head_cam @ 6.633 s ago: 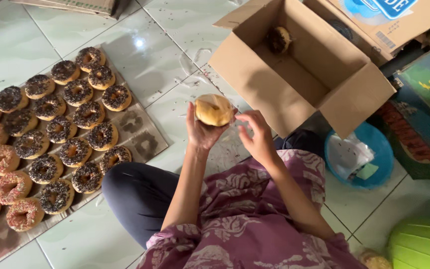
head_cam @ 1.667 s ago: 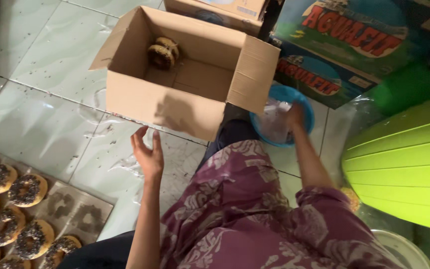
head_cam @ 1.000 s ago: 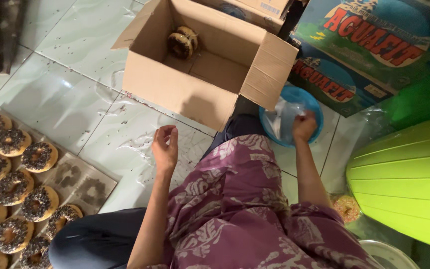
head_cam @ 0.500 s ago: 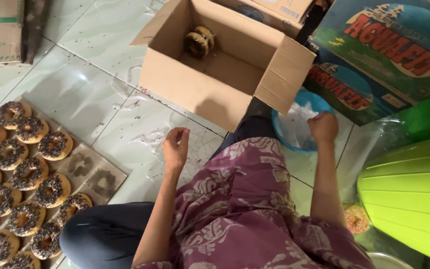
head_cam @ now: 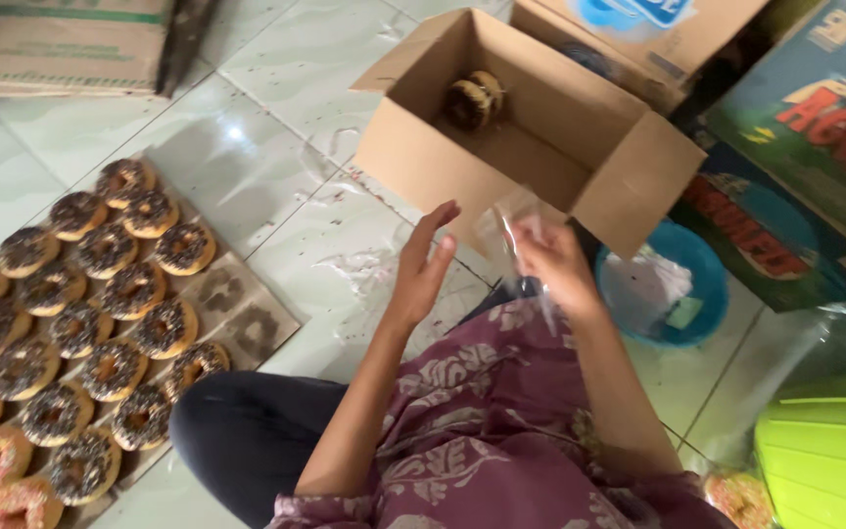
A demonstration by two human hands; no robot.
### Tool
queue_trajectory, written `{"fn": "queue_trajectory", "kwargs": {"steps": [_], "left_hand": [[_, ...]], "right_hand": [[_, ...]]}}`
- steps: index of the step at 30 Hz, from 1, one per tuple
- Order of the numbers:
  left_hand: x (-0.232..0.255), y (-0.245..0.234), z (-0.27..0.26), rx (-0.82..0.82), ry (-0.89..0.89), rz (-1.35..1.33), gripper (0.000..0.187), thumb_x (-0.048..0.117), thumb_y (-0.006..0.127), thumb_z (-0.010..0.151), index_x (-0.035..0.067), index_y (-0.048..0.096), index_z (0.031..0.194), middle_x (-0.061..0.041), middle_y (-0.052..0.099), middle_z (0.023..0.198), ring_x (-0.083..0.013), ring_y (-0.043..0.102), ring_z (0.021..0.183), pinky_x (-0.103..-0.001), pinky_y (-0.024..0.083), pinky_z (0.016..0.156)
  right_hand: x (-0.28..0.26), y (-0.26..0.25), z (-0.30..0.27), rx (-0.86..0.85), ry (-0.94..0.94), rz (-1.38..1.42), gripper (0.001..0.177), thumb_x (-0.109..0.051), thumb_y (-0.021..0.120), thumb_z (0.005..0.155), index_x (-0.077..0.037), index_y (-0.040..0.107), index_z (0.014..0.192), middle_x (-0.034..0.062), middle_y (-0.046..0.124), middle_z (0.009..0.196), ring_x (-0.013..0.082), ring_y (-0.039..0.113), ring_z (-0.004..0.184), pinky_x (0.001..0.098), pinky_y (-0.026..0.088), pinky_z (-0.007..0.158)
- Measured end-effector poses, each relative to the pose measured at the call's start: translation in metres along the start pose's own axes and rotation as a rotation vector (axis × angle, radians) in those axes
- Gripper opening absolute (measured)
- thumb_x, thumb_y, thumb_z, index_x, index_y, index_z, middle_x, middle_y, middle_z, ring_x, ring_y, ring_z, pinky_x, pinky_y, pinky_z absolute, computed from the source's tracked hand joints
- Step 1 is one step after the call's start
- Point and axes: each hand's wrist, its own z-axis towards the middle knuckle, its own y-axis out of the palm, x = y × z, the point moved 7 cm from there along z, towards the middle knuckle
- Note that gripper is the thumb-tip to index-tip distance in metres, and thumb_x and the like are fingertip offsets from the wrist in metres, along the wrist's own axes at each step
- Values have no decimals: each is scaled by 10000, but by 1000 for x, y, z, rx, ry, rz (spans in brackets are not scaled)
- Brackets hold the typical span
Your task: The person sits on the floor and individually wraps chocolate-sprinkled donuts in clear plastic bags. They then place each wrapped donut into a cardboard box. The process is repeated for multiple donuts from a tray.
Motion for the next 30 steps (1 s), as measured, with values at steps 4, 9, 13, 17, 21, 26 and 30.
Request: {"fn": "queue_trajectory", "kwargs": {"steps": [4,9,13,17,21,26,30], "left_hand": [[-6,-14,2,31,-104,44,303,243,653,1037,5,669,1223,-99,733,1168,-210,663,1150,-359,492,1048],[-25,-32,-3,92,-191,38,145,107,693,987,-9,649,1061,-75,622,934,-138,610,811,-287,519,736],[-46,-39,-6,113,-202,16,97,69,634,1034,2,593,978,-33,602,793,-81,552,707,-248,470,640],[-79,-47,-7,161,-232,-25,76,83,585,1029,16,577,994,2,616,748,-83,585,685,-231,498,635],[-124,-36,-20,137,-314,-220,146,124,596,1092,-14,608,1045,-19,564,859,-101,521,802,-257,456,705],[-173,1,-59,-57,-595,-880,241,208,578,1064,16,546,1206,-63,542,1094,-170,527,1012,-324,455,857],[-191,21,-82,117,-693,-1096,379,314,542,1029,63,471,1304,-71,493,1207,-213,498,1104,-380,440,915]], "right_hand": [[28,44,8,-126,104,143,200,-151,668,976,13,705,1084,-90,464,660,19,388,508,221,273,458],[59,67,18,-136,219,214,203,-132,700,932,-20,715,1101,1,645,852,69,571,687,228,447,570],[58,85,22,-395,-83,375,183,-177,697,1035,-3,713,1090,98,674,1078,202,679,1023,382,586,940],[73,93,24,-479,-94,634,326,-435,593,1040,-119,641,972,103,684,1105,234,650,1081,414,532,952],[100,121,10,-475,377,1122,762,-631,474,988,39,582,1335,150,702,1138,288,655,1028,435,552,813],[54,162,-15,-821,281,1317,870,-668,374,1028,42,350,1530,243,599,1318,359,539,1245,477,441,997],[39,173,-17,-571,388,1059,934,-696,301,1049,-12,129,1660,294,464,1529,412,380,1515,532,305,1210]]}}
